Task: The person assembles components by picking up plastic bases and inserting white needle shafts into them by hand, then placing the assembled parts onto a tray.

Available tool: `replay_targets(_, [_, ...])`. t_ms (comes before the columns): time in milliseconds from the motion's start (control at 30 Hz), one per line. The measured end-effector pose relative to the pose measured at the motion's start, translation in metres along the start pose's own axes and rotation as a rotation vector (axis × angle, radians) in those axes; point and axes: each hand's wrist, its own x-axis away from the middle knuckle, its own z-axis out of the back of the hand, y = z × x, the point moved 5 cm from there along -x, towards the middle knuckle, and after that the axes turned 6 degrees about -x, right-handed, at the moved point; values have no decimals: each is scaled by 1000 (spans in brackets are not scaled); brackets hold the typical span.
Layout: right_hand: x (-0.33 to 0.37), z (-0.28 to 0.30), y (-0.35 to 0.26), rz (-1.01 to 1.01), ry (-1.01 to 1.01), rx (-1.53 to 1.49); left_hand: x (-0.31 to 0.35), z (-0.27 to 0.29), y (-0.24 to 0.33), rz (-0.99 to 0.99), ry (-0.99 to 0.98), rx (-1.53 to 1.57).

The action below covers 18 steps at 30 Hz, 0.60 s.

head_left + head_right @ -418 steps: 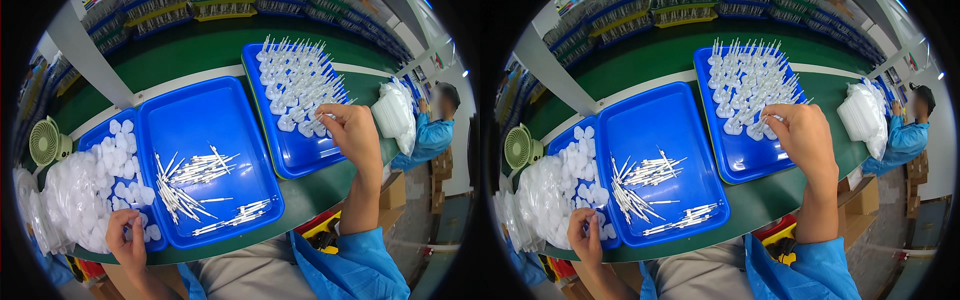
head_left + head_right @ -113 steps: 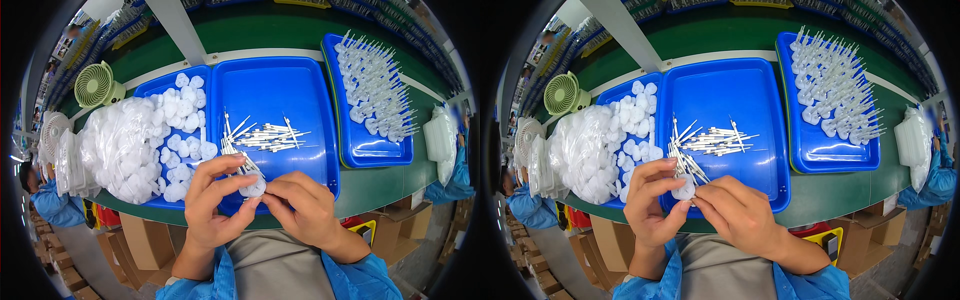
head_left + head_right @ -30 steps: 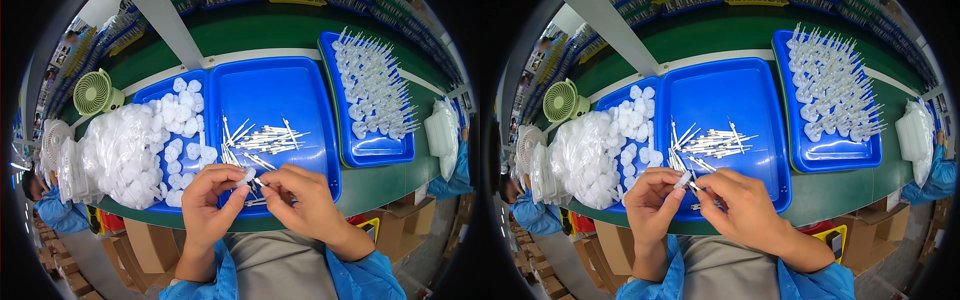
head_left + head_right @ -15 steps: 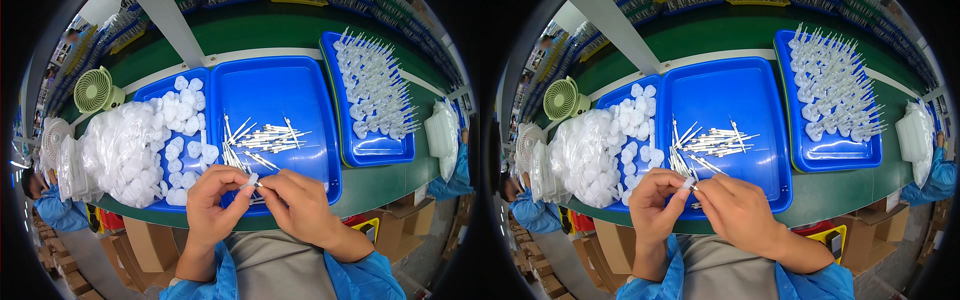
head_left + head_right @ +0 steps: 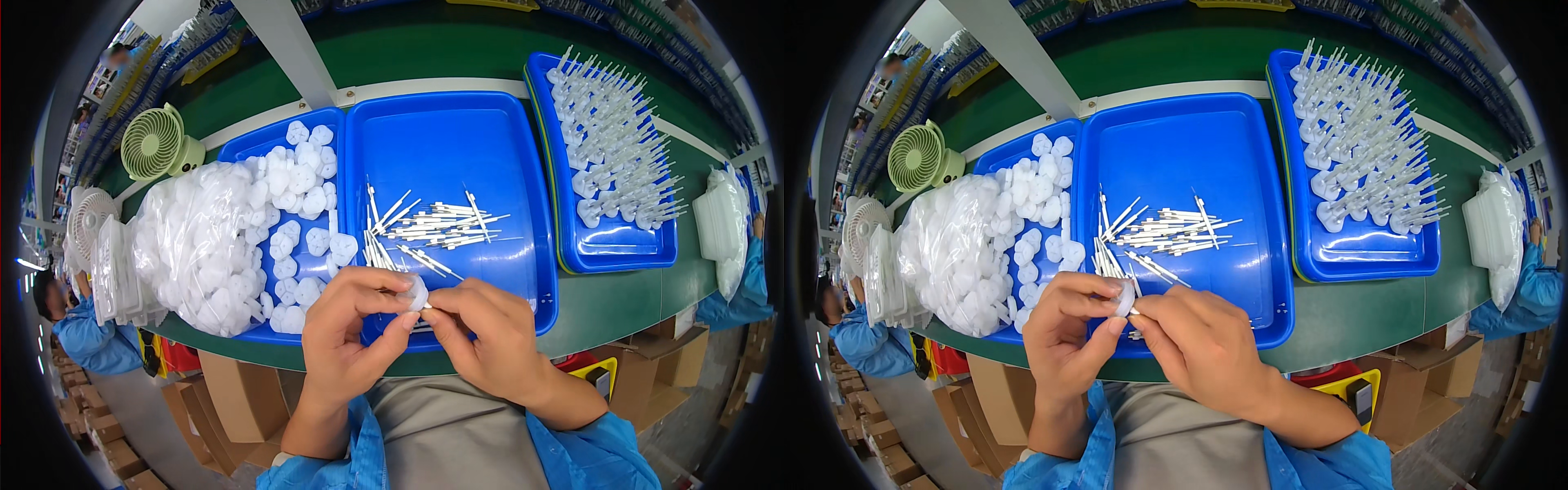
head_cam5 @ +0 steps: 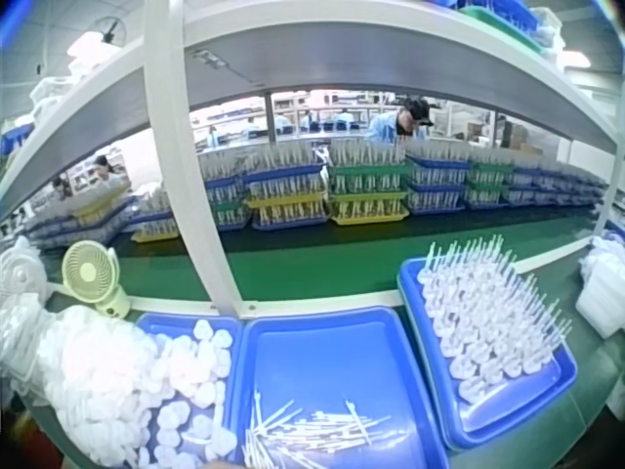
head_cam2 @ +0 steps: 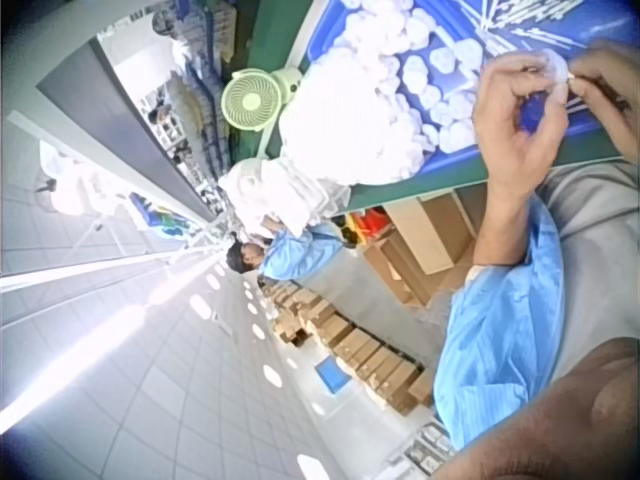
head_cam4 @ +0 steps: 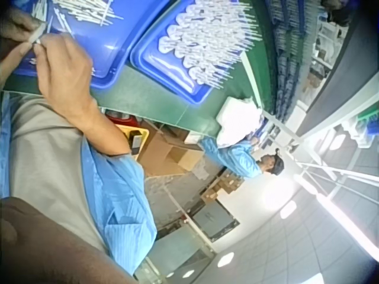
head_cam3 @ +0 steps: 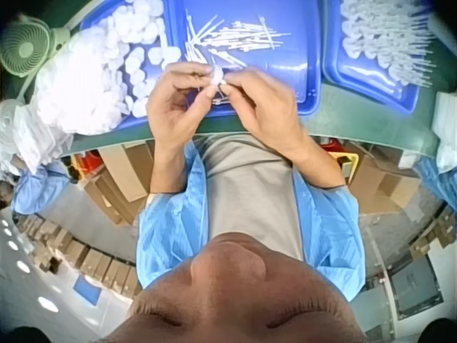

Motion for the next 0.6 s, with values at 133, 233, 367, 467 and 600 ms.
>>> replay_targets(133, [-1, 1, -3, 168, 2, 92, -1, -5, 14, 9, 112, 56])
replay_targets(233, [-1, 2, -5, 185, -7, 109, -3, 3, 16, -9, 92, -50])
replay_targets(367, [0, 1, -7, 188, -18, 124, -6, 5, 22, -177, -24, -241])
replay_targets(467, [0, -1, -7, 205, -22, 120, -5, 7, 20, -178, -25, -211])
replay_targets(600, [1, -2, -5, 211, -16, 120, -7, 6, 23, -55, 67, -165])
